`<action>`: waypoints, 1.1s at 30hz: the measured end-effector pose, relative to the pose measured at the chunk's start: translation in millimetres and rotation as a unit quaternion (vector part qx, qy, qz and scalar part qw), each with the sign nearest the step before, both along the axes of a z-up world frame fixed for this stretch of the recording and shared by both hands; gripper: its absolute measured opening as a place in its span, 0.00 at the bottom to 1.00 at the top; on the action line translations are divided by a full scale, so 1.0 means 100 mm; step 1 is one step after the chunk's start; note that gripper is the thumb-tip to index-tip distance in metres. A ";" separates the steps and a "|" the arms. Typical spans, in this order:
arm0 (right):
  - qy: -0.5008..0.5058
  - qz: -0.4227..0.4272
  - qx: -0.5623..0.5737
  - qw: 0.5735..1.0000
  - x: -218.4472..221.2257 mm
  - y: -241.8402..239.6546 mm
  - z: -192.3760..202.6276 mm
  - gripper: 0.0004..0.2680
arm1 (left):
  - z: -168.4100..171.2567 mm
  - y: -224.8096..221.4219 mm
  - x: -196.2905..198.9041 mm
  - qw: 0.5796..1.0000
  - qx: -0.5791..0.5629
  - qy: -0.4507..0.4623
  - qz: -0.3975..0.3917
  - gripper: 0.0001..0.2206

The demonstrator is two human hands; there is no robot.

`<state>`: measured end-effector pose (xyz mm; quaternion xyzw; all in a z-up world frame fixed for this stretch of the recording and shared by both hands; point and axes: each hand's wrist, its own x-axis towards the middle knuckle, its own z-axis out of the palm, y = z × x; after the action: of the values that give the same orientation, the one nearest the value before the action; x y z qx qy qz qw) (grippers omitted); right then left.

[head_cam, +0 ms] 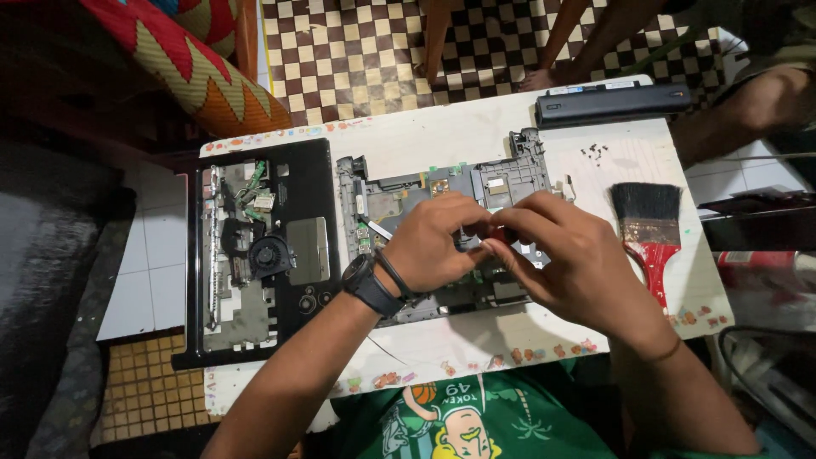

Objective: Cleaning and disassembling a laptop motherboard using a brush and screwdriver

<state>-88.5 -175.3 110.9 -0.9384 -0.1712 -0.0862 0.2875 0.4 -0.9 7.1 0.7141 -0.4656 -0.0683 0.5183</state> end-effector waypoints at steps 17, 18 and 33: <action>-0.036 0.009 0.019 0.999 0.01 -0.06 0.02 0.08 | 0.13 0.00 -0.02 1.000 -0.006 0.005 0.015 0.08; -0.041 -0.003 0.020 0.999 0.01 -0.08 0.02 0.08 | 0.15 0.01 -0.01 1.000 0.010 0.004 0.006 0.12; -0.101 -0.152 0.061 0.981 -0.18 -0.51 0.01 0.04 | -0.01 -0.28 0.07 0.989 0.145 -0.038 0.012 0.11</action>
<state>-106.8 -226.4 111.5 -0.9205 -0.0489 -0.2336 0.3094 7.2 -29.1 5.8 0.7894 -0.4616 -0.1013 0.3918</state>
